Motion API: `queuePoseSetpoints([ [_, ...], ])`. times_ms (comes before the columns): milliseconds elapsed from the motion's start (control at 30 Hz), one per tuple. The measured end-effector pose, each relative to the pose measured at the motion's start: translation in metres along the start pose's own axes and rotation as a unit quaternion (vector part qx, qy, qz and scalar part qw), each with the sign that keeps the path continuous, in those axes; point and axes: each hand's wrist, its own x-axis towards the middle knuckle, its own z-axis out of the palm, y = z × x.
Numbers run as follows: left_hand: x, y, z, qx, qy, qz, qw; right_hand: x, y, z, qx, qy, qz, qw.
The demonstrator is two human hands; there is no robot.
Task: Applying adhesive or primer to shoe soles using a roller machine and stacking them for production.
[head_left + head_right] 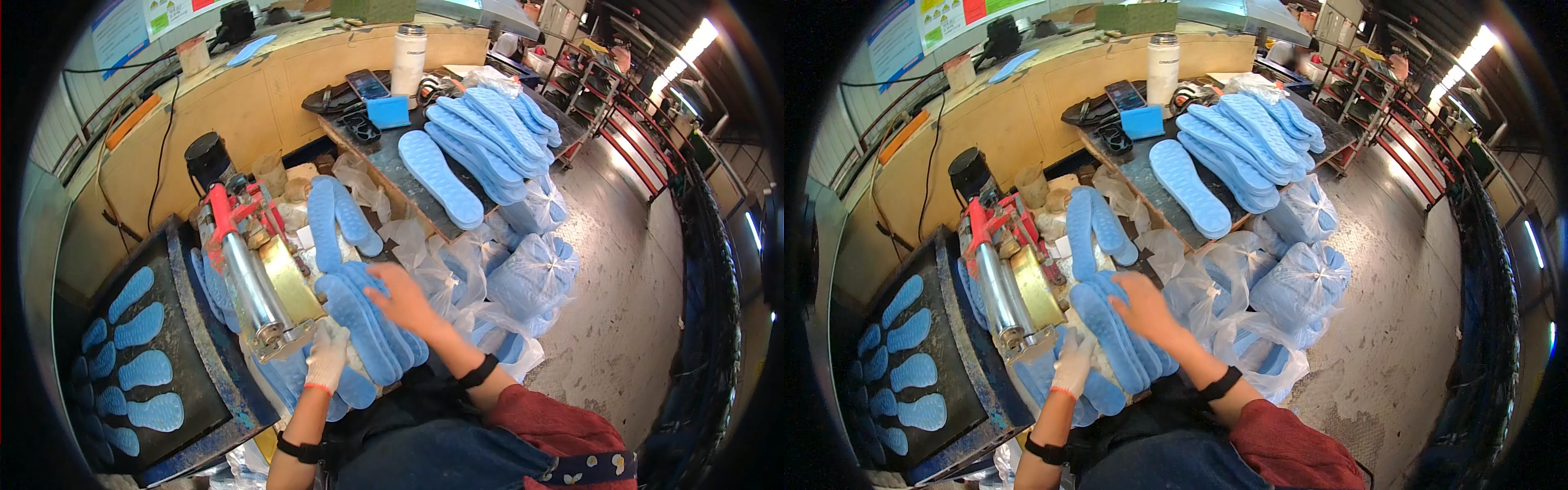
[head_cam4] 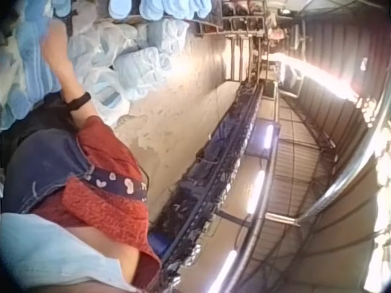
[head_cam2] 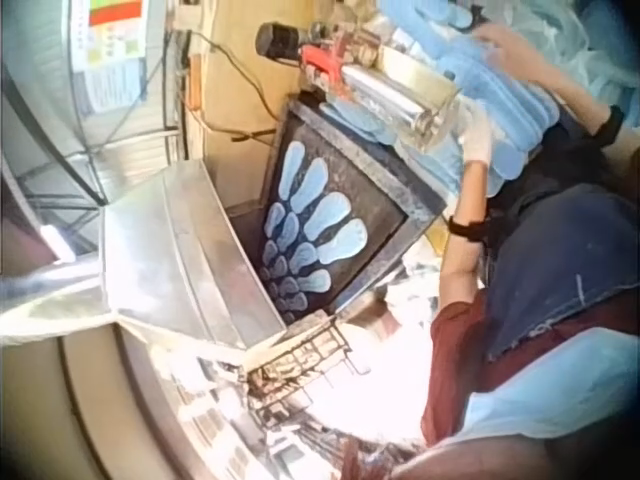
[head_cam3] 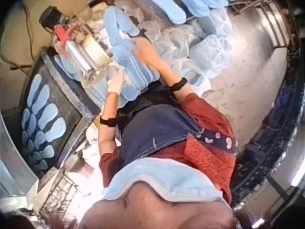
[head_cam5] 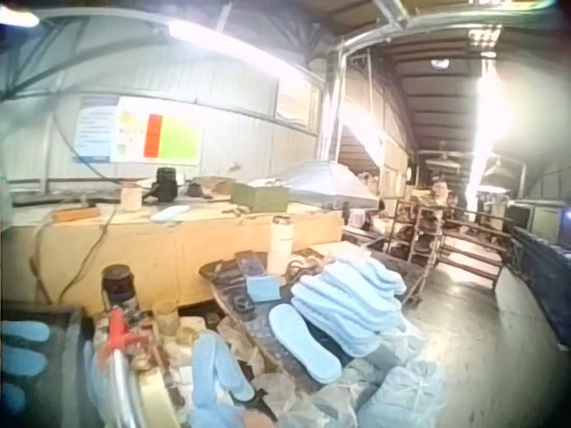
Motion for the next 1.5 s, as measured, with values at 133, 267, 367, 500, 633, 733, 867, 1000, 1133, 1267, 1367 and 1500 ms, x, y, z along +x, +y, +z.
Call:
queuePoseSetpoints([
  [133,0.022,0.019,0.019,0.095,0.036,-0.058,0.993,0.061,0.012,-0.099,-0.080,0.162,-0.059,0.982],
  [267,0.023,0.023,0.024,0.086,0.097,0.046,0.991,0.138,0.046,-0.205,-0.175,0.283,-0.026,0.943],
  [367,0.032,0.022,0.021,0.139,0.061,-0.029,0.988,0.188,0.076,-0.271,-0.275,0.308,0.044,0.910],
  [500,0.036,0.026,0.020,0.116,0.044,-0.067,0.990,0.223,0.113,-0.307,-0.363,0.218,0.242,0.873],
  [633,0.030,0.035,0.018,0.075,0.026,-0.068,0.995,0.237,0.136,-0.312,-0.380,0.064,0.273,0.881],
  [733,0.029,0.042,0.015,0.070,0.014,-0.091,0.993,0.241,0.134,-0.310,-0.383,0.069,0.266,0.882],
  [867,0.025,0.051,0.011,0.023,0.020,-0.113,0.993,0.235,0.094,-0.301,-0.426,0.087,0.186,0.881],
  [1000,0.017,0.056,0.008,-0.069,-0.002,-0.105,0.992,0.185,0.035,-0.279,-0.202,0.192,0.107,0.954],
  [1133,0.013,0.049,0.012,0.057,0.060,-0.071,0.994,0.090,0.006,-0.213,0.275,0.129,0.066,0.950],
  [1267,0.011,0.028,0.031,0.094,0.164,0.069,0.979,0.007,-0.005,-0.113,0.432,-0.029,0.234,0.871],
  [1367,0.020,0.012,0.038,0.293,0.301,0.179,0.890,-0.037,-0.009,-0.044,0.503,-0.095,0.318,0.798],
  [1500,0.019,-0.008,0.026,0.258,0.206,0.198,0.923,-0.056,0.001,-0.011,0.570,-0.112,0.369,0.725],
])
